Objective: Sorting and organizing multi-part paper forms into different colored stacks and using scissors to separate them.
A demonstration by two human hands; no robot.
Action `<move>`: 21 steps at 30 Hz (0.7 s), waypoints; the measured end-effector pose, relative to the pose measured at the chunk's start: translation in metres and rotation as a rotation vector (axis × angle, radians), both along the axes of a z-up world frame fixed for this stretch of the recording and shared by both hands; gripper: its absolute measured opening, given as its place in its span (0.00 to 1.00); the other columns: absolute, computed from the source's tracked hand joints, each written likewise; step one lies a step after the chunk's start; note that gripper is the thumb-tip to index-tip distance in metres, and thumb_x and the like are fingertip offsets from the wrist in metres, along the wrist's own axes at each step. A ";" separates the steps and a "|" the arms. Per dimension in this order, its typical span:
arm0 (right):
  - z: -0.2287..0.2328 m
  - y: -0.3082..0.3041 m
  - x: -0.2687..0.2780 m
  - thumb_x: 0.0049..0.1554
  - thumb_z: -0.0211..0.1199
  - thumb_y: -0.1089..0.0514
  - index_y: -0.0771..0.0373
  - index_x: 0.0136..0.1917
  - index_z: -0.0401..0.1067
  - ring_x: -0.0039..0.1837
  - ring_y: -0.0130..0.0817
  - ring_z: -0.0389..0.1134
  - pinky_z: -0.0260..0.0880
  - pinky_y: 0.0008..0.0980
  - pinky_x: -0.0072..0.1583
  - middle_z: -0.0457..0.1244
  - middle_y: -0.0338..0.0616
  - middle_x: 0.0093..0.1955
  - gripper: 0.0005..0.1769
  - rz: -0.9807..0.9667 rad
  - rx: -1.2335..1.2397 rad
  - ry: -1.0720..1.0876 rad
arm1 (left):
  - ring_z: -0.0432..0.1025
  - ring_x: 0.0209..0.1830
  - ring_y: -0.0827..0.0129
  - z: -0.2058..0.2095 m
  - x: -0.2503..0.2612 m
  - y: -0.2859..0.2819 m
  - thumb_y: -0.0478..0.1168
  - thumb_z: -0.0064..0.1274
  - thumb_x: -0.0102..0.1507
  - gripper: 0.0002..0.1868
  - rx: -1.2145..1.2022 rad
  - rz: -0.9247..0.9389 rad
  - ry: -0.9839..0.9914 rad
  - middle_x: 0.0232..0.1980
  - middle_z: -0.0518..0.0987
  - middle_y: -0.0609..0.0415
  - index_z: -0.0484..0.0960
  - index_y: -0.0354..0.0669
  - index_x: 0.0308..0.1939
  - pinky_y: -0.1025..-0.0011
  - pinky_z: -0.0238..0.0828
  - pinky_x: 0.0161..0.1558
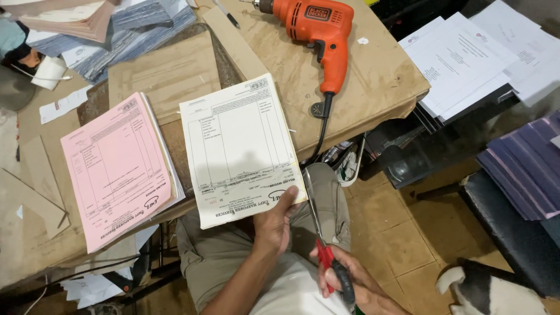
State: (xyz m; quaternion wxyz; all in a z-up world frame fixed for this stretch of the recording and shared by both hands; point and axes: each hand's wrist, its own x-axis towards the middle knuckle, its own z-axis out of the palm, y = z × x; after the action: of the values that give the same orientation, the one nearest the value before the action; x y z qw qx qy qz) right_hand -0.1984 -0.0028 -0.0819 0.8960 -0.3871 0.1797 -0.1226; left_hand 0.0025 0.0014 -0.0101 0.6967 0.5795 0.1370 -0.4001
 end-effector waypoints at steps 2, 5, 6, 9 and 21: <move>0.011 -0.003 0.003 0.53 0.67 0.44 0.68 0.65 0.68 0.36 0.38 0.68 0.72 0.37 0.43 0.67 0.50 0.37 0.35 -0.011 -0.009 0.058 | 0.75 0.65 0.55 -0.008 0.001 0.001 0.31 0.68 0.45 0.39 -0.032 0.016 -0.013 0.66 0.80 0.52 0.78 0.43 0.62 0.60 0.77 0.52; 0.011 -0.006 0.008 0.54 0.69 0.42 0.68 0.65 0.68 0.35 0.36 0.68 0.71 0.34 0.42 0.66 0.49 0.36 0.35 -0.016 -0.064 0.021 | 0.73 0.66 0.57 0.003 0.000 0.002 0.34 0.67 0.46 0.39 -0.039 -0.020 -0.031 0.68 0.79 0.53 0.78 0.45 0.64 0.61 0.77 0.54; 0.016 -0.006 0.010 0.54 0.69 0.42 0.68 0.65 0.68 0.35 0.36 0.68 0.71 0.34 0.42 0.66 0.49 0.36 0.35 -0.013 -0.066 0.024 | 0.73 0.66 0.57 0.002 0.000 0.003 0.34 0.67 0.46 0.39 -0.040 -0.017 -0.028 0.68 0.79 0.53 0.78 0.45 0.64 0.61 0.77 0.54; 0.021 -0.008 0.016 0.51 0.67 0.38 0.66 0.63 0.71 0.33 0.33 0.69 0.72 0.35 0.44 0.67 0.46 0.31 0.36 -0.010 -0.163 0.136 | 0.75 0.59 0.61 0.001 0.001 0.005 0.34 0.66 0.49 0.40 -0.130 -0.048 -0.104 0.62 0.80 0.56 0.73 0.52 0.66 0.60 0.77 0.52; 0.018 -0.006 0.015 0.50 0.68 0.41 0.67 0.63 0.72 0.32 0.33 0.69 0.71 0.32 0.41 0.67 0.46 0.31 0.36 -0.046 -0.142 0.179 | 0.76 0.53 0.63 0.002 0.002 0.007 0.36 0.67 0.50 0.35 -0.074 -0.048 -0.076 0.58 0.82 0.53 0.78 0.44 0.63 0.66 0.78 0.47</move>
State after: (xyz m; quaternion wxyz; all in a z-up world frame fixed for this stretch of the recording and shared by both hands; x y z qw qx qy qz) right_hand -0.1835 -0.0088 -0.0636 0.8437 -0.4549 0.2584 -0.1205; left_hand 0.0044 0.0080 -0.0080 0.7126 0.5712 0.0815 -0.3992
